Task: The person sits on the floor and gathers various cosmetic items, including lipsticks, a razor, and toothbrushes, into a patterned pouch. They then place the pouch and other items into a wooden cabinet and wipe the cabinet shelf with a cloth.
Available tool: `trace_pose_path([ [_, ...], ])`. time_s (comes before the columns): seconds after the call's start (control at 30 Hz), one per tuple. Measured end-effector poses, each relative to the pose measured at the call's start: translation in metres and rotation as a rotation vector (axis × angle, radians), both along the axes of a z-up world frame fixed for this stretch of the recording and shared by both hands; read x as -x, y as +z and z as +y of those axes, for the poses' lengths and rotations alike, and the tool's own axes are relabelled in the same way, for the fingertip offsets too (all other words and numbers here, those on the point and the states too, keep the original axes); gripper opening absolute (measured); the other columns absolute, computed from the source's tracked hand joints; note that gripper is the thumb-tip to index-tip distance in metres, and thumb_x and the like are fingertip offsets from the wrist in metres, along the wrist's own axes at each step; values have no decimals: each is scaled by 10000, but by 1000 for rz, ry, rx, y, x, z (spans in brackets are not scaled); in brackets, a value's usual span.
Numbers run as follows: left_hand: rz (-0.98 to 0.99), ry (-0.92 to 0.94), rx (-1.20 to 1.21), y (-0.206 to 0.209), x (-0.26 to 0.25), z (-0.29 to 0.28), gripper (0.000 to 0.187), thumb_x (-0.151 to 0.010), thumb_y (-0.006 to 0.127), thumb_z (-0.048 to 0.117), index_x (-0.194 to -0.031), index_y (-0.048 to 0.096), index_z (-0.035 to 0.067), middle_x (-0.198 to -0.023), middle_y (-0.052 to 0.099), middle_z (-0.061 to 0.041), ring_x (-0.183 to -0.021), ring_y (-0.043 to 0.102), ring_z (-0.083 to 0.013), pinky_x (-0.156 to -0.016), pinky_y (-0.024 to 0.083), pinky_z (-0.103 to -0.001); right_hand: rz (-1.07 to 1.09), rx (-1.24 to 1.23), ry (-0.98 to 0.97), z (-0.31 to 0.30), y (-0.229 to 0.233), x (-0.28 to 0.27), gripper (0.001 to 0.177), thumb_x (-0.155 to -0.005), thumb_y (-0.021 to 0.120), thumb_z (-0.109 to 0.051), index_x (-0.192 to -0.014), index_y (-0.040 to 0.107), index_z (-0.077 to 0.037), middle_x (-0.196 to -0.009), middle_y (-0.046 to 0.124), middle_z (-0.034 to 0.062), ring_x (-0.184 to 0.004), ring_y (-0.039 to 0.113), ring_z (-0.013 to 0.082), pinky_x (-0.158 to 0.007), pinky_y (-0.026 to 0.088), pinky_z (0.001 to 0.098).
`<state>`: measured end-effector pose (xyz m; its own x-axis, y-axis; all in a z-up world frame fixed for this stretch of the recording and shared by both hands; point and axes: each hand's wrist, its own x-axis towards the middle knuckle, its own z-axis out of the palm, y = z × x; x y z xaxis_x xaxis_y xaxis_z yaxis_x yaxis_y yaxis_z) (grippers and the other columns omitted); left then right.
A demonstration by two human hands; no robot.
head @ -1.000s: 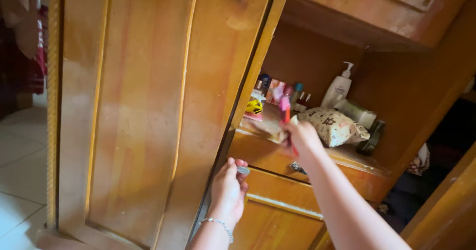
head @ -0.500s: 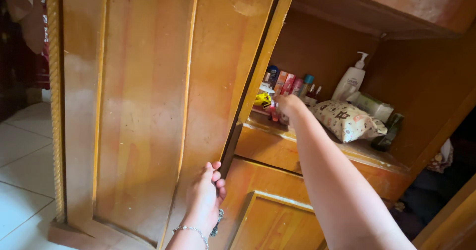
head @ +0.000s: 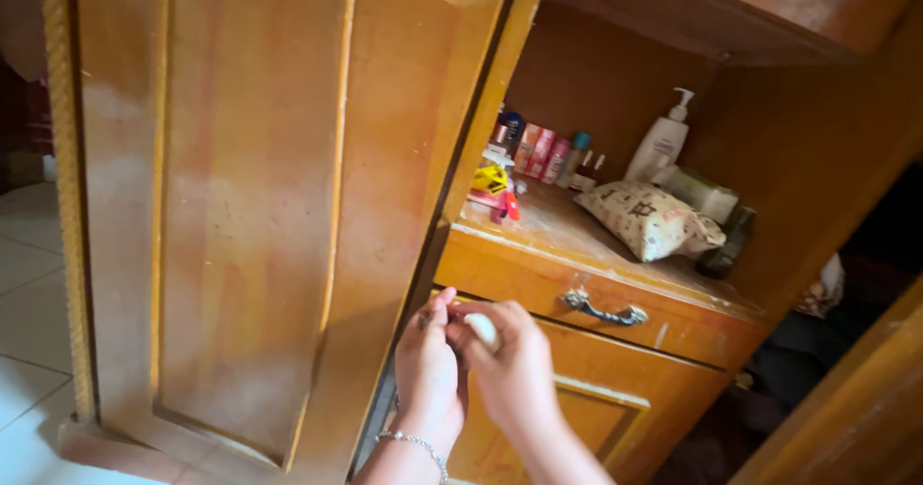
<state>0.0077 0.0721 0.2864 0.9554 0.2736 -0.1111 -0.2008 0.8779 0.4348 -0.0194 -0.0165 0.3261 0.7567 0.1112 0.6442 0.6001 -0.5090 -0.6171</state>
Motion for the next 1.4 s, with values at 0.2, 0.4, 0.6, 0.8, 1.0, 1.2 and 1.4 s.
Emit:
trace_pose_path([
  [0.2,-122,-37,-55,-7,1,-2,372,-1033,484,218,-1269,608,-41,-1290,706,-162,-1223,659,-227,-1083,485,-346,53,-32,-187,13,-19,21,211,-758,756,-75,-967,786,-62,-932,704,129,-880,701,299,-793,554,383],
  [0.4,-264,-185,-17,-5,-4,-3,507,-1044,448,341,-1344,577,-47,-1339,674,-176,-1291,626,-258,-1113,463,-379,240,-94,-96,4,-14,5,148,-775,783,-113,-875,723,-20,-725,702,135,-659,679,266,-680,554,375],
  [0.6,-342,-195,-269,14,-20,-21,446,-1064,479,336,-1291,651,-7,-1200,714,-110,-1143,645,-220,-1012,499,-349,148,-209,70,-24,13,-19,86,-824,714,-68,-894,731,-21,-761,738,56,-709,647,74,-659,556,290],
  [0.8,-489,95,-911,60,-45,-47,317,-1058,529,289,-1194,693,54,-1082,734,-64,-1010,673,-158,-919,535,-314,150,-179,121,-68,66,-38,105,-843,701,-41,-940,736,-21,-796,724,69,-721,635,74,-675,556,282],
  [1.0,-429,768,-1843,80,-37,-18,269,-976,662,225,-1194,700,72,-1149,670,-131,-1098,622,-341,-949,491,-443,179,-96,-171,-93,106,-46,179,-828,783,-133,-955,696,-41,-773,693,101,-628,667,198,-584,574,390],
  [1.2,-379,822,-2096,75,-30,-10,294,-877,727,210,-1134,702,67,-1190,656,-107,-1147,596,-328,-967,490,-450,-360,203,-292,-108,111,-95,168,-799,821,-188,-920,772,-81,-935,717,124,-867,677,355,-772,528,451],
  [1.4,-282,912,-2141,73,-23,-21,410,-848,732,261,-1223,725,95,-1226,657,-96,-1234,574,-296,-1028,442,-465,-201,287,-353,-105,97,-134,123,-824,787,-156,-884,733,-62,-970,700,155,-929,656,394,-810,518,486],
])
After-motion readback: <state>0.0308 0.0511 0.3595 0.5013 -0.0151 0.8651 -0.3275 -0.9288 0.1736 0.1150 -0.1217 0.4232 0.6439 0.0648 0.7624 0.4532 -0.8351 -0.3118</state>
